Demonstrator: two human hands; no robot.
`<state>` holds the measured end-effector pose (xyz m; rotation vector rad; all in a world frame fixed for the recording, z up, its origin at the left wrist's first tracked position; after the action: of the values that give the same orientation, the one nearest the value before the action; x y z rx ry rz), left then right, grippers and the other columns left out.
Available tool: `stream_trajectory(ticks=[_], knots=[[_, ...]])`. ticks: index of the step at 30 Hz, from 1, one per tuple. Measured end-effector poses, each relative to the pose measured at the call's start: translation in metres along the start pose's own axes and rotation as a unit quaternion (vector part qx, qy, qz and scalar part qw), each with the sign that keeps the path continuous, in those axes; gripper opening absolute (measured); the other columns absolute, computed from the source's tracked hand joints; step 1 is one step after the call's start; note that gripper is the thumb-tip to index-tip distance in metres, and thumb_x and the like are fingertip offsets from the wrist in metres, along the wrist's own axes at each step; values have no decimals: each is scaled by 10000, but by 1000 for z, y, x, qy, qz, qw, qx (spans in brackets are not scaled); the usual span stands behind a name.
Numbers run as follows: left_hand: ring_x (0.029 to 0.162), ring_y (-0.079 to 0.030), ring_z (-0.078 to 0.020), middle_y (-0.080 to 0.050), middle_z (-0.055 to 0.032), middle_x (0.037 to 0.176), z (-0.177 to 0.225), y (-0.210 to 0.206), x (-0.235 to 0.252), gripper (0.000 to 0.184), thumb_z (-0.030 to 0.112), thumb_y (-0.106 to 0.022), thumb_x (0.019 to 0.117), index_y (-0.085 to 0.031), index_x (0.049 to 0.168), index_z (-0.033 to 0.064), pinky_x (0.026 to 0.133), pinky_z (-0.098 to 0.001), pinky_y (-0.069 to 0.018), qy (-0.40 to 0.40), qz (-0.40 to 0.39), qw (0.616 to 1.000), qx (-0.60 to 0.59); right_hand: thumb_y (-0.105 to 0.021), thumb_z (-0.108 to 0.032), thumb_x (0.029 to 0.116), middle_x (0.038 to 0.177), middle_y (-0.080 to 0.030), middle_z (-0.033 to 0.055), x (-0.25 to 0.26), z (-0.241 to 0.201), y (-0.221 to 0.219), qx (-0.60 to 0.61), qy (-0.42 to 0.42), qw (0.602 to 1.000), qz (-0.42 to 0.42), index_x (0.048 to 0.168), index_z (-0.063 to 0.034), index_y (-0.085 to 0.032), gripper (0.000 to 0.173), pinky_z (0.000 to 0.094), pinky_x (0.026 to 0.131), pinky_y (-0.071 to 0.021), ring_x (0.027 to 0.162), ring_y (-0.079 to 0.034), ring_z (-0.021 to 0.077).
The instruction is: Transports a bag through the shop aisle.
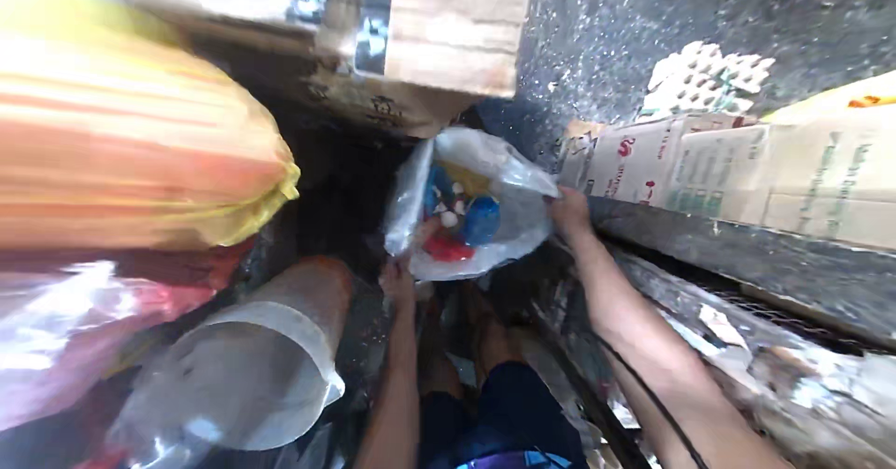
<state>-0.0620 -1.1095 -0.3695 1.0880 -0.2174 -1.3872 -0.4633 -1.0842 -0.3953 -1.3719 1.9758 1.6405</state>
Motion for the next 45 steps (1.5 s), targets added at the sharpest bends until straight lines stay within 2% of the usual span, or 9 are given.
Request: stream_trajectory(ticks=[3, 6, 10, 18, 24, 31, 35, 38, 45], knots=[[991, -715, -261, -739, -187, 1046, 78, -3, -20, 271, 190, -682, 980, -726, 1123, -35, 956, -450, -562, -37, -13, 998, -46, -614, -153, 977, 1157, -672, 292, -6, 8, 54, 96, -40, 994, 37, 1212, -6, -674, 285, 712, 894, -494, 1071, -651, 467], [993, -706, -281, -734, -186, 1036, 152, -18, -21, 284, 216, -683, 981, -724, 1123, -26, 952, -486, -547, -47, -64, 996, -39, -658, -135, 951, 1120, -685, 300, -4, -1, 100, 96, -39, 993, 55, 1130, 29, -706, 248, 719, 922, -486, 1079, -652, 476], [891, -717, -234, -740, -128, 927, 225, -52, -29, 255, 264, -695, 973, -745, 1045, 25, 868, -485, -583, -85, -138, 985, -55, -623, -190, 976, 1181, -664, 313, 0, -19, 158, 42, -62, 995, 61, 1152, 31, -697, 292, 730, 957, -465, 1141, -628, 493], [759, -668, -235, -690, -117, 832, 384, -92, -39, 265, 300, -703, 971, -717, 986, 36, 733, -477, -566, -105, -156, 971, -147, -664, -268, 958, 1192, -668, 292, 39, -45, 280, 115, -118, 970, 181, 1164, 6, -707, 346, 711, 970, -466, 1157, -623, 468], [740, -677, -215, -699, -104, 888, 505, -139, -7, 291, 358, -611, 1022, -699, 1087, 89, 666, -455, -583, -145, -178, 950, -213, -664, -277, 959, 1191, -675, 265, 90, -59, 351, 137, -162, 947, 242, 1160, -4, -706, 342, 685, 971, -478, 1149, -629, 446], [777, -694, -154, -723, -80, 863, 611, -216, 65, 170, 180, -674, 959, -739, 1040, 45, 758, -393, -591, -115, -153, 967, -169, -656, -287, 966, 1157, -685, 262, 145, -23, 371, 209, -228, 899, 309, 1164, -5, -711, 350, 677, 960, -486, 1123, -644, 426], [847, -690, -257, -725, -100, 892, 678, -274, 81, 211, 250, -639, 969, -756, 1023, 82, 808, -566, -537, -160, -247, 955, -35, -633, -293, 1002, 1189, -675, 250, 159, 2, 387, 256, -274, 860, 345, 1228, -10, -678, 365, 642, 941, -497, 1103, -647, 402], [889, -686, -265, -728, -76, 905, 720, -316, 80, 233, 313, -632, 969, -763, 1012, 126, 862, -614, -500, -196, -302, 932, 46, -666, -260, 980, 1182, -681, 224, 190, 24, 419, 281, -300, 842, 350, 1228, -6, -672, 355, 581, 954, -513, 1102, -651, 350], [723, -646, -254, -695, -121, 841, 815, -360, 42, 272, 333, -722, 950, -735, 1002, 66, 660, -497, -535, -136, -408, 903, -15, -665, -259, 976, 1253, -641, 297, 255, 47, 564, 279, -311, 846, 332, 1214, 48, -673, 388, 642, 1035, -455, 1214, -596, 439]])
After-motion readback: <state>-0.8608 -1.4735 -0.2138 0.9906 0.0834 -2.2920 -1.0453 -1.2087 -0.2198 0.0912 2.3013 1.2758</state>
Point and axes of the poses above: each hand's wrist, its own x-axis towards the middle knuckle, its own y-axis out of the back of the hand, z = x × y, the point moved 4 cm from there along x, towards the middle knuckle
